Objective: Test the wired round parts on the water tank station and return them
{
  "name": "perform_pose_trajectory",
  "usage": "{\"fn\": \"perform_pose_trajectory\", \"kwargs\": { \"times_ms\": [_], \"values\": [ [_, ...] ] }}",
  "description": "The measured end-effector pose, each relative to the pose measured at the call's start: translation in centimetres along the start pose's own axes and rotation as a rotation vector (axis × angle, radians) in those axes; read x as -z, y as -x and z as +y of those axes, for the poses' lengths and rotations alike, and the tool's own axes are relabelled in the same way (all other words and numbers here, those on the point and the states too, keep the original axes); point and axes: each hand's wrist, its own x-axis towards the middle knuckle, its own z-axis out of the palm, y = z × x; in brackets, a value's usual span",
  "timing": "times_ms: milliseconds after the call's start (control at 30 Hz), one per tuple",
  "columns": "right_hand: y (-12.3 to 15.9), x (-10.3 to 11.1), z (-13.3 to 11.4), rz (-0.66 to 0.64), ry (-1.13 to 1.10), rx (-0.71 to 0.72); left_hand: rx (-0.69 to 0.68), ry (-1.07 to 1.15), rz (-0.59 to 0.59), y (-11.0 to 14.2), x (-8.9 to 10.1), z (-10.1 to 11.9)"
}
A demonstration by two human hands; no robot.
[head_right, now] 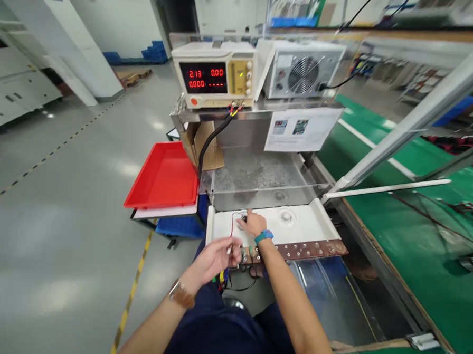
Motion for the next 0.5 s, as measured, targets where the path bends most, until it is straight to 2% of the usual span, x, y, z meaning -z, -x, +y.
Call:
{"fn": "perform_pose_trajectory", "kwargs": {
  "times_ms": [133, 267, 367, 500],
  "values": [
    [0.5, 0.4, 0.6, -0.055, -0.062, 0.094, 0.040, 0.115, -0.002, -3.3, 0.1, 1.3],
    [0.7, 0.9, 0.6, -0.079, -0.100, 0.106, 0.029, 0.120, 0.003, -4.3, 0.2, 1.3],
    [0.0, 0.8, 0.7, -0.100, -0.090, 0.092, -0.039, -0.027, 0.012, -4.2, 0.6, 1.4],
    [-1.2, -0.4, 1.7, -0.111, -0.117, 0.150, -0.148, -0.362, 0.104, -4.5, 1.7, 1.2]
  ]
}}
